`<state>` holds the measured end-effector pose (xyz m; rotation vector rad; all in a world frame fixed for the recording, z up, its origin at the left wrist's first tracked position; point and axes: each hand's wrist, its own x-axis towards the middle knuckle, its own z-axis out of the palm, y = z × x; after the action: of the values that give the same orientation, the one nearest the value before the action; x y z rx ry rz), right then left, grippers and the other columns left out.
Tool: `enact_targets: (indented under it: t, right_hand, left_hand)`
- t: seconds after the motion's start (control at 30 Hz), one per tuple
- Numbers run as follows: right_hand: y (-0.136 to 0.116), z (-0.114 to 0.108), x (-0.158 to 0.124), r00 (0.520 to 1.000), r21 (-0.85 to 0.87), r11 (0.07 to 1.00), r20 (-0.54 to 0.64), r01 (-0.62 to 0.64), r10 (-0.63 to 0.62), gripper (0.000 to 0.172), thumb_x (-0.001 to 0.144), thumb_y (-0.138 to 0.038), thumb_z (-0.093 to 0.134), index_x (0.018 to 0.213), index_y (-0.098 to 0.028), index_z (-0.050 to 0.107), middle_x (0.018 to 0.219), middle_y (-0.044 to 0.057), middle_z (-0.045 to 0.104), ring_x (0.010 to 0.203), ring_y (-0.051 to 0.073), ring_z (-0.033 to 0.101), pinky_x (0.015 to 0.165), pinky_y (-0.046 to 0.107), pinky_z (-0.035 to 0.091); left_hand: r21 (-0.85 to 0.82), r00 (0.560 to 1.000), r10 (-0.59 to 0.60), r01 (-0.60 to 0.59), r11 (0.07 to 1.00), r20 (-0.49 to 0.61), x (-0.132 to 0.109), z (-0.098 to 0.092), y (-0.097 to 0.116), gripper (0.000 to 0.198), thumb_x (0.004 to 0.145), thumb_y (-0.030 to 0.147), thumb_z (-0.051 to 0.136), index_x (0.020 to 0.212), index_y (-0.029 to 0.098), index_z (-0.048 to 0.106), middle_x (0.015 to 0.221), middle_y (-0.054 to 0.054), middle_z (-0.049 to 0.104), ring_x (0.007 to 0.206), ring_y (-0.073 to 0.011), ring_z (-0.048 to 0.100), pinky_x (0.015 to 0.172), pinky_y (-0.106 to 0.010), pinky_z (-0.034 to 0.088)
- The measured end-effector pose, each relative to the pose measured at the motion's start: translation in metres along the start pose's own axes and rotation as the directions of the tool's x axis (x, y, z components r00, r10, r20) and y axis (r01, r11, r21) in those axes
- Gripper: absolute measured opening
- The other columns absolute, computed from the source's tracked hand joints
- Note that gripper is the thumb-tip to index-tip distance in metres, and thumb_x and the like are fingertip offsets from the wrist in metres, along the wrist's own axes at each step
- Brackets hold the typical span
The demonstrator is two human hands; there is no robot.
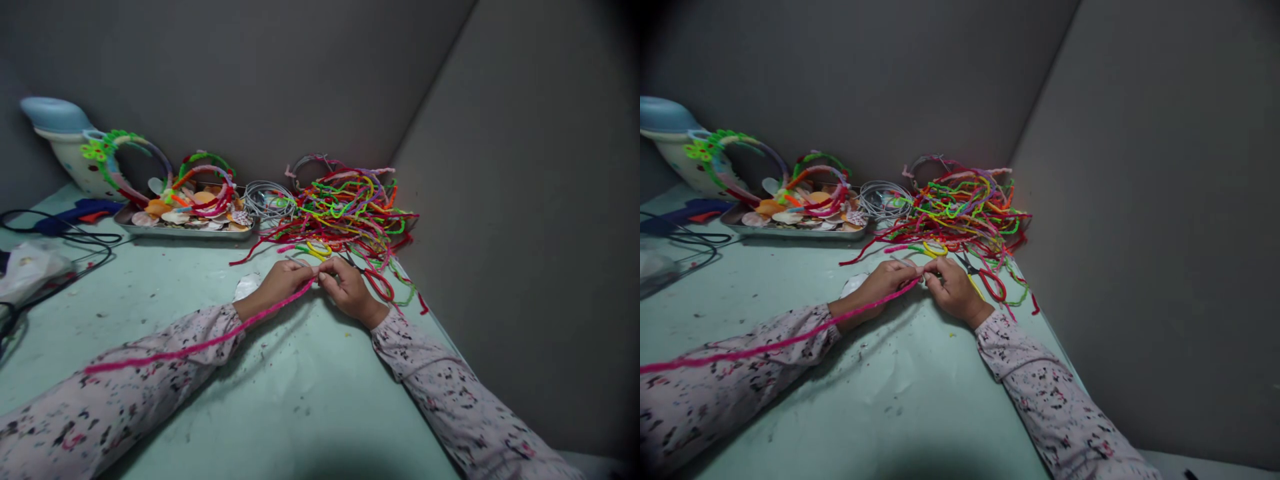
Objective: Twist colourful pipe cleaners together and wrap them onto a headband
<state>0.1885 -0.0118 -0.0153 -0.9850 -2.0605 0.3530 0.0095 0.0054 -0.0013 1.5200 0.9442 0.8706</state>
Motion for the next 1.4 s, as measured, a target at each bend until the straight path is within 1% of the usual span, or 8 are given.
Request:
enact_targets:
  t: [0.53, 0.73, 0.9, 1.0, 1.1, 1.2, 1.3, 1.4]
  right_hand:
    - [0.002, 0.004, 0.002, 0.993, -0.148, 0.984, -0.037, 0.103, -0.110, 0.010, 0.088, -0.020, 0.048, 0.093, -0.023, 0.055, 0.087, 0.005, 0.062, 0.084, 0.021, 0.056, 0.075, 0.036, 0.044]
    - [0.003, 0.003, 0.001, 0.996, -0.109, 0.992, -0.056, 0.063, -0.069, 0.010, 0.088, -0.021, 0.048, 0.094, -0.022, 0.056, 0.087, 0.004, 0.061, 0.084, 0.020, 0.056, 0.076, 0.035, 0.045]
    - [0.005, 0.000, 0.001, 0.994, -0.048, 0.999, -0.106, -0.023, 0.018, 0.012, 0.091, -0.026, 0.047, 0.096, -0.022, 0.057, 0.088, 0.004, 0.061, 0.084, 0.020, 0.057, 0.075, 0.034, 0.045]
    - [0.005, -0.001, 0.002, 0.991, -0.044, 0.998, -0.128, -0.047, 0.041, 0.012, 0.090, -0.027, 0.047, 0.096, -0.021, 0.056, 0.089, 0.004, 0.061, 0.083, 0.019, 0.057, 0.074, 0.033, 0.045]
    - [0.004, -0.002, 0.002, 0.990, -0.049, 0.998, -0.133, -0.043, 0.036, 0.012, 0.090, -0.027, 0.047, 0.096, -0.021, 0.056, 0.089, 0.005, 0.061, 0.082, 0.019, 0.057, 0.074, 0.033, 0.045]
    - [0.004, -0.001, 0.002, 0.991, -0.050, 0.998, -0.130, -0.031, 0.024, 0.012, 0.090, -0.025, 0.047, 0.095, -0.020, 0.056, 0.089, 0.005, 0.061, 0.082, 0.019, 0.057, 0.074, 0.033, 0.045]
    - [0.005, -0.001, 0.002, 0.994, -0.049, 0.999, -0.112, -0.003, -0.002, 0.011, 0.089, -0.025, 0.049, 0.096, -0.021, 0.056, 0.090, 0.004, 0.061, 0.085, 0.019, 0.057, 0.075, 0.034, 0.045]
    - [0.005, 0.000, 0.002, 0.996, -0.050, 0.998, -0.087, 0.024, -0.029, 0.012, 0.090, -0.025, 0.049, 0.098, -0.022, 0.057, 0.090, 0.004, 0.062, 0.087, 0.020, 0.057, 0.077, 0.034, 0.045]
  left_hand:
    - [-0.085, 0.999, -0.048, 0.049, 0.995, 0.020, -0.002, 0.000, 0.001, 0.034, 0.074, 0.035, 0.056, 0.048, 0.019, 0.041, 0.051, 0.004, 0.036, 0.051, -0.0113, 0.031, 0.051, -0.026, 0.025]
    - [-0.012, 0.996, -0.087, 0.087, 0.996, -0.019, -0.002, 0.001, 0.002, 0.033, 0.075, 0.045, 0.059, 0.057, 0.018, 0.054, 0.052, 0.004, 0.043, 0.050, -0.0113, 0.036, 0.051, -0.026, 0.027]
    - [0.173, 0.995, 0.094, -0.084, 0.981, -0.046, -0.007, 0.001, 0.005, 0.036, 0.086, 0.042, 0.047, 0.062, 0.016, 0.056, 0.056, 0.003, 0.049, 0.055, -0.0116, 0.042, 0.054, -0.025, 0.031]
    - [0.454, 0.936, 0.334, -0.250, 0.855, -0.114, -0.010, 0.001, 0.004, 0.026, 0.087, 0.031, 0.049, 0.069, 0.015, 0.059, 0.065, 0.001, 0.054, 0.062, -0.0122, 0.048, 0.059, -0.025, 0.035]
    - [0.635, 0.818, 0.565, -0.382, 0.671, -0.105, -0.011, 0.001, 0.001, 0.012, 0.085, 0.020, 0.051, 0.084, 0.016, 0.062, 0.079, -0.002, 0.060, 0.073, -0.0144, 0.053, 0.067, -0.026, 0.041]
    - [0.765, 0.714, 0.698, -0.424, 0.484, -0.046, -0.010, 0.000, -0.001, 0.012, 0.085, 0.018, 0.053, 0.091, 0.016, 0.063, 0.086, -0.006, 0.062, 0.081, -0.0179, 0.056, 0.072, -0.030, 0.042]
    - [0.858, 0.673, 0.740, -0.368, 0.358, -0.021, -0.008, -0.003, 0.000, 0.016, 0.083, 0.025, 0.060, 0.097, 0.019, 0.066, 0.093, -0.007, 0.064, 0.087, -0.0219, 0.056, 0.076, -0.035, 0.040]
    - [0.883, 0.677, 0.736, -0.347, 0.315, 0.003, -0.007, -0.005, 0.000, 0.019, 0.082, 0.031, 0.064, 0.099, 0.022, 0.066, 0.096, -0.006, 0.065, 0.091, -0.0230, 0.055, 0.081, -0.038, 0.036]
